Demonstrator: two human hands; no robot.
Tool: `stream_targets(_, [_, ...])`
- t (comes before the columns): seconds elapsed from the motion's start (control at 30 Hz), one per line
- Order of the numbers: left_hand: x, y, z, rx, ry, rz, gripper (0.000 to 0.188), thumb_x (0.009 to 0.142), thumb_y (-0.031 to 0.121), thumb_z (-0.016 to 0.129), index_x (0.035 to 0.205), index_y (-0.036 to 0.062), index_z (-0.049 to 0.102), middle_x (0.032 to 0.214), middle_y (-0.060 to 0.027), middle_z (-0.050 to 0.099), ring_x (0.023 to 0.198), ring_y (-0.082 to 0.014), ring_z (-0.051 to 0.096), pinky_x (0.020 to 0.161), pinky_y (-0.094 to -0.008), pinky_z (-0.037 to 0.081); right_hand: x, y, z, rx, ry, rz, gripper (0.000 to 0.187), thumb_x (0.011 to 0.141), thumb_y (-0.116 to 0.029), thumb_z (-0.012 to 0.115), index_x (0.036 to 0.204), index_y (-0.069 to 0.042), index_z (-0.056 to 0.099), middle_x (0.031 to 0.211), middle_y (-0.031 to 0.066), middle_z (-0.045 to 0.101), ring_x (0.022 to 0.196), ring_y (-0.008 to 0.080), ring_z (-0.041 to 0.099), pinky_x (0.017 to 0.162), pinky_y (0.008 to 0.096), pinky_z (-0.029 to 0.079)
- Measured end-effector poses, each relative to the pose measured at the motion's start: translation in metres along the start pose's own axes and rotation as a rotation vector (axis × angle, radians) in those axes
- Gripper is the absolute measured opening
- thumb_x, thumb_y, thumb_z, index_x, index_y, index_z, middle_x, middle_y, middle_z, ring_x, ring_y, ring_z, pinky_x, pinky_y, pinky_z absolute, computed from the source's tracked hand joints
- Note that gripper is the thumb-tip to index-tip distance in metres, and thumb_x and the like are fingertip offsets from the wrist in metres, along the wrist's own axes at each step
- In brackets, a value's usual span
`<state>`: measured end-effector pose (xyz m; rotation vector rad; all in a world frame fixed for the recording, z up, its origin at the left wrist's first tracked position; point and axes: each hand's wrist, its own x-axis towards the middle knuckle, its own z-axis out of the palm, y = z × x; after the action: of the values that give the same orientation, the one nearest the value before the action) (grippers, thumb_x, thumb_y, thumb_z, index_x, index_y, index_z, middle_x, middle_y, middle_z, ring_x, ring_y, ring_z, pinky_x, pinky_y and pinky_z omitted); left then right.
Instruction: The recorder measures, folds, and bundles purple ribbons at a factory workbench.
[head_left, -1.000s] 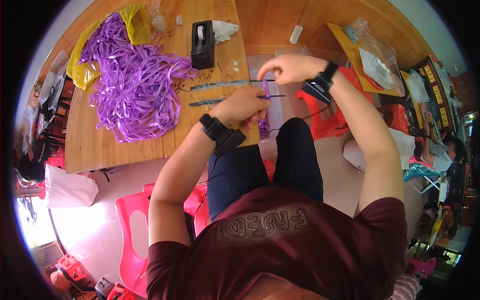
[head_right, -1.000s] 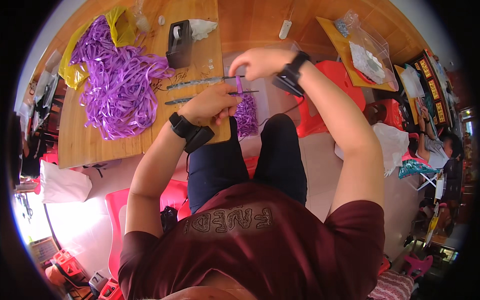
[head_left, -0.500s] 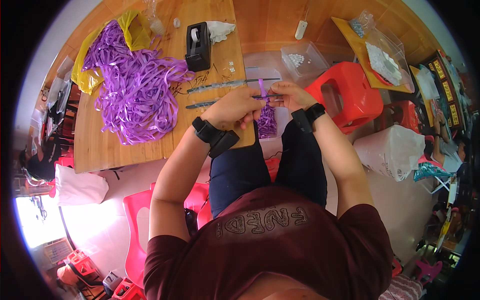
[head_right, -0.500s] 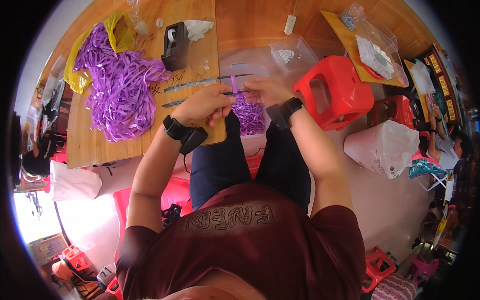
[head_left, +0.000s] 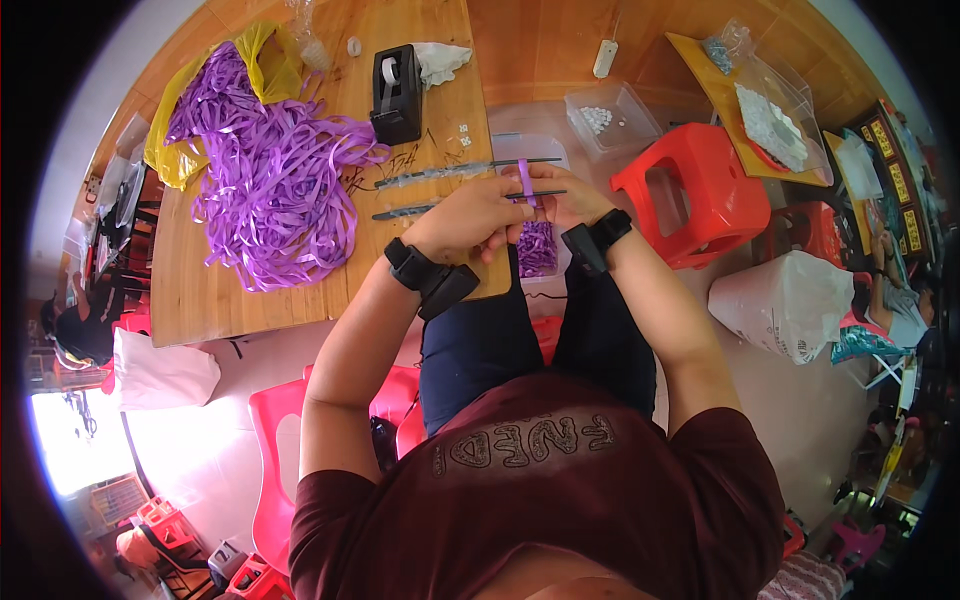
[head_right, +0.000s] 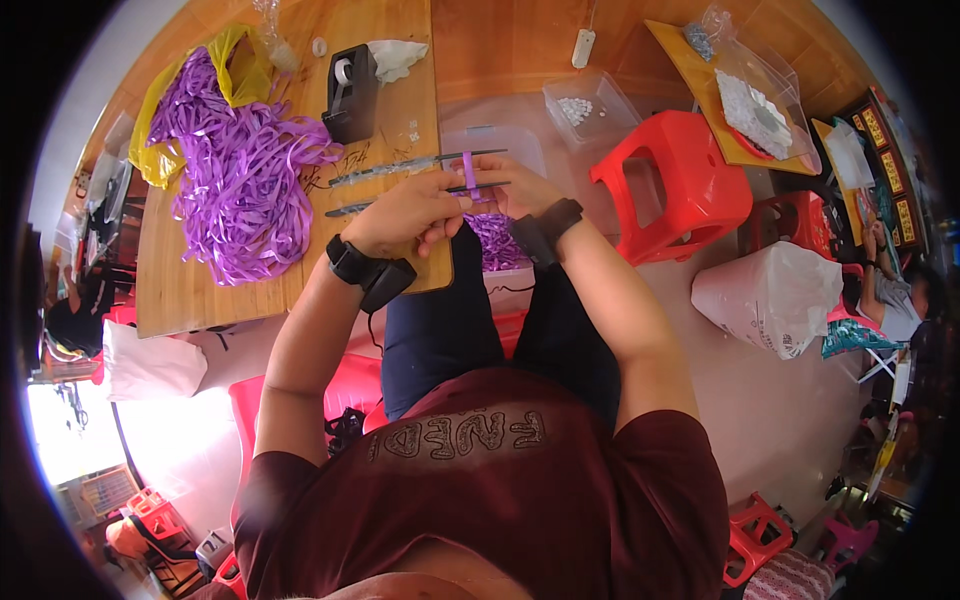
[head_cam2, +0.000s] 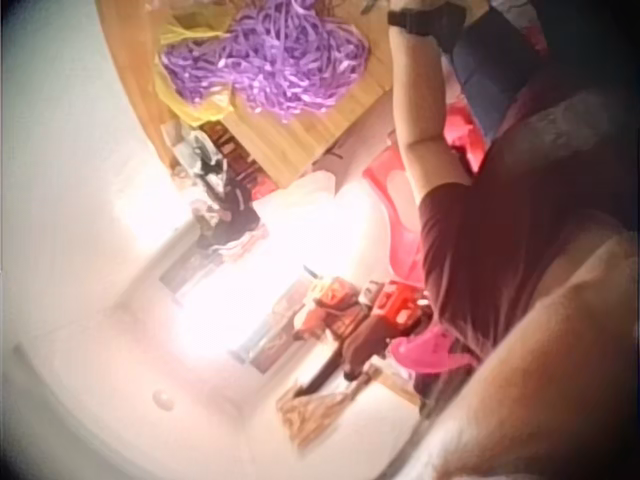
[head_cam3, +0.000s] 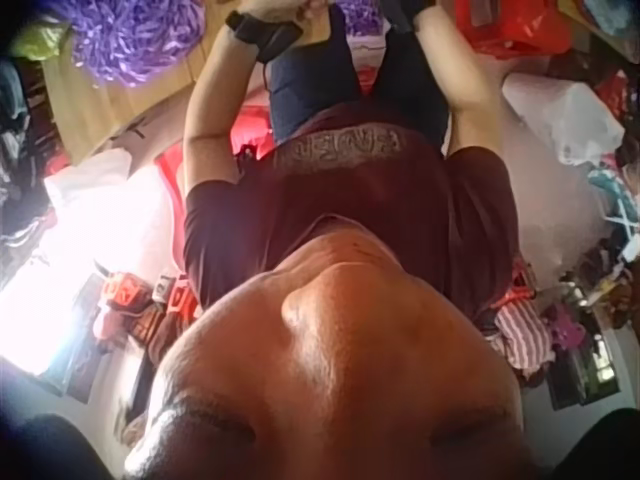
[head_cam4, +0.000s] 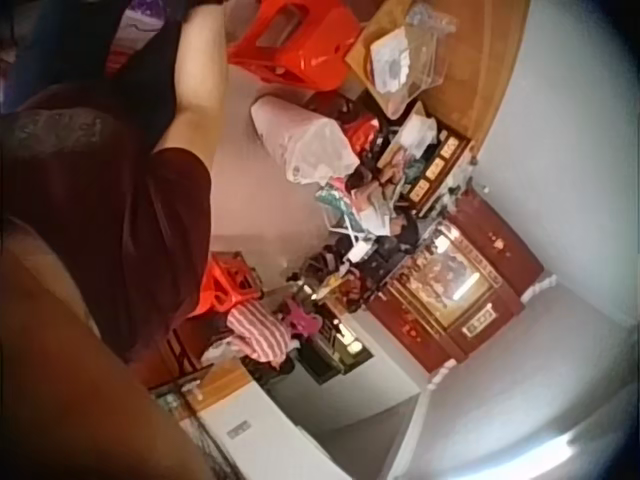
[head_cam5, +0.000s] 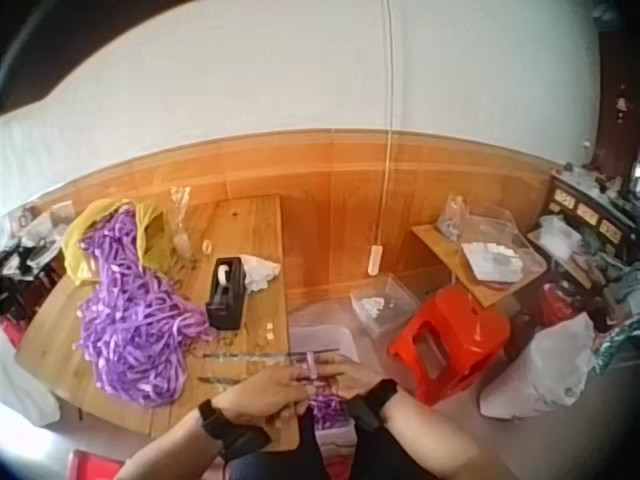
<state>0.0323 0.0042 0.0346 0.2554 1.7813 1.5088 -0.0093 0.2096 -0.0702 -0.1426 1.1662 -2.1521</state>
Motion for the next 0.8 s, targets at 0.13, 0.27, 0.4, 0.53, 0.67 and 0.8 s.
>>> stream_targets(0.13, [0.001, -0.002, 0.0, 0.003, 0.007, 0.019, 0.028, 0.094, 0.02, 0.061, 0.114, 0.0015, 0.059, 0.067, 0.0009, 0.054, 0.043, -0.0048, 0.046, 0.038, -0.0201, 0.039, -0.008, -0.003, 0.005, 0.082, -0.031, -0.086, 0.029, 0.098, -0.022, 0.058, 0.117, 0.0, 0.062, 0.111, 0.0113, 0.066, 0.099, 0.022, 0.066, 0.089, 0.0375, 0.056])
stream_targets(0.27, [0.003, 0.0, 0.001, 0.015, -0.002, -0.01, 0.026, 0.095, 0.019, 0.06, 0.114, 0.0013, 0.059, 0.067, 0.0008, 0.054, 0.044, -0.005, 0.046, 0.038, -0.0203, 0.039, -0.007, -0.008, 0.009, 0.361, -0.102, -0.013, 0.045, 0.1, -0.038, 0.052, 0.114, 0.003, 0.064, 0.118, 0.0174, 0.065, 0.107, 0.0301, 0.063, 0.096, 0.0448, 0.048])
stream_targets(0.4, [0.0, -0.003, 0.0, -0.007, 0.017, -0.014, 0.027, 0.095, 0.018, 0.058, 0.115, 0.0009, 0.058, 0.068, 0.0005, 0.054, 0.044, -0.0053, 0.046, 0.038, -0.0207, 0.039, -0.027, -0.026, 0.042, 0.156, 0.126, 0.055, 0.051, 0.095, -0.05, 0.059, 0.111, -0.002, 0.065, 0.11, 0.0111, 0.066, 0.1, 0.0238, 0.063, 0.087, 0.036, 0.05])
stream_targets(0.53, [-0.002, 0.003, 0.002, 0.027, 0.01, -0.007, 0.032, 0.095, 0.018, 0.057, 0.121, -0.0003, 0.056, 0.069, 0.0002, 0.055, 0.045, -0.0058, 0.047, 0.038, -0.0215, 0.039, -0.039, -0.032, 0.054, -0.08, 0.214, 0.005, 0.051, 0.094, -0.052, 0.061, 0.112, -0.005, 0.067, 0.108, 0.0071, 0.067, 0.092, 0.0184, 0.064, 0.082, 0.0323, 0.05])
stream_targets(0.67, [-0.002, 0.002, 0.002, 0.046, 0.002, 0.023, 0.035, 0.095, 0.018, 0.057, 0.125, -0.0009, 0.055, 0.069, 0.0, 0.055, 0.045, -0.0061, 0.048, 0.038, -0.0219, 0.039, -0.034, -0.031, 0.056, -0.402, 0.255, -0.003, 0.04, 0.095, -0.045, 0.062, 0.111, -0.009, 0.066, 0.1, 0.0047, 0.068, 0.082, 0.0141, 0.064, 0.076, 0.0277, 0.051])
stream_targets(0.8, [0.001, -0.002, -0.001, 0.038, 0.001, 0.013, 0.035, 0.095, 0.018, 0.057, 0.125, -0.0008, 0.055, 0.069, 0.0, 0.056, 0.045, -0.0059, 0.047, 0.038, -0.0214, 0.039, -0.022, -0.016, 0.029, 0.072, 0.179, 0.056, 0.03, 0.1, -0.034, 0.057, 0.108, -0.007, 0.065, 0.096, 0.0063, 0.068, 0.085, 0.0159, 0.066, 0.079, 0.0299, 0.054])
